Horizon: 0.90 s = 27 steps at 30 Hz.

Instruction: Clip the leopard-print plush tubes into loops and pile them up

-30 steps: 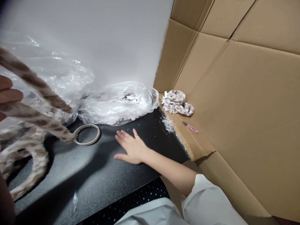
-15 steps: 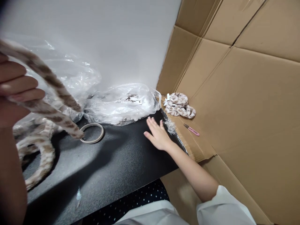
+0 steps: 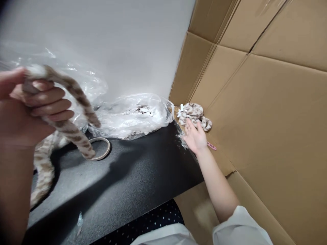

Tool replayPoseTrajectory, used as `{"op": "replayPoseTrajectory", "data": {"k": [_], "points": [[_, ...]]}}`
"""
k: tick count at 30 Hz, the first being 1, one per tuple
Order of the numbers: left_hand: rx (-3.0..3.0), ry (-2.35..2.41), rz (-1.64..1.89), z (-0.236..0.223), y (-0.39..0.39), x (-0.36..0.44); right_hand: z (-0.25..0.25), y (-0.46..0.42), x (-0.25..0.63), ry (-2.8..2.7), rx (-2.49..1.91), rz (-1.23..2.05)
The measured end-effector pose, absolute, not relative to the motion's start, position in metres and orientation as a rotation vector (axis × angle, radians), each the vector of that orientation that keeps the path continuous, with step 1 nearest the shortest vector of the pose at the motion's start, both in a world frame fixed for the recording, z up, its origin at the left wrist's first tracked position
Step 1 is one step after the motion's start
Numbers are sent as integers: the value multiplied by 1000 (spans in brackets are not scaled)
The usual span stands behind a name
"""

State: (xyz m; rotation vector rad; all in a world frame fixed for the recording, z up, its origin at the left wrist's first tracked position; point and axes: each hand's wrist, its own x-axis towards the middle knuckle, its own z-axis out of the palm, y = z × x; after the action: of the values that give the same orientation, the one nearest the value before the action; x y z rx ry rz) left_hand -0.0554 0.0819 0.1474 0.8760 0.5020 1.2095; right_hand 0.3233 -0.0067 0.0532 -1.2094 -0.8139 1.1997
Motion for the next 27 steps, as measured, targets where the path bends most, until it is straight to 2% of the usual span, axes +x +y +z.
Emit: {"op": "replayPoseTrajectory", "data": {"k": [5,10,14,16,19,21,27], "points": [[1175,519,972,143,75,-35,57,-11,312,-958,-1348,876],[1209,655,805,127,70,-23,64,-3,260,-1424,-1322,1019],[1238,661,717,121,64,-12,59,20,208,-1622,-1207,914],[1247,644,662,120,61,-9,51,34,188,-1600,-1042,1064],[1247,631,668,117,64,-10,40,48,173,-1411,-848,1539],[1241,657,703,113,70,-14,35,52,172,-1263,-803,1745],[1170,745,675,102,86,-19,31,47,186,-1095,-829,1900]]}}
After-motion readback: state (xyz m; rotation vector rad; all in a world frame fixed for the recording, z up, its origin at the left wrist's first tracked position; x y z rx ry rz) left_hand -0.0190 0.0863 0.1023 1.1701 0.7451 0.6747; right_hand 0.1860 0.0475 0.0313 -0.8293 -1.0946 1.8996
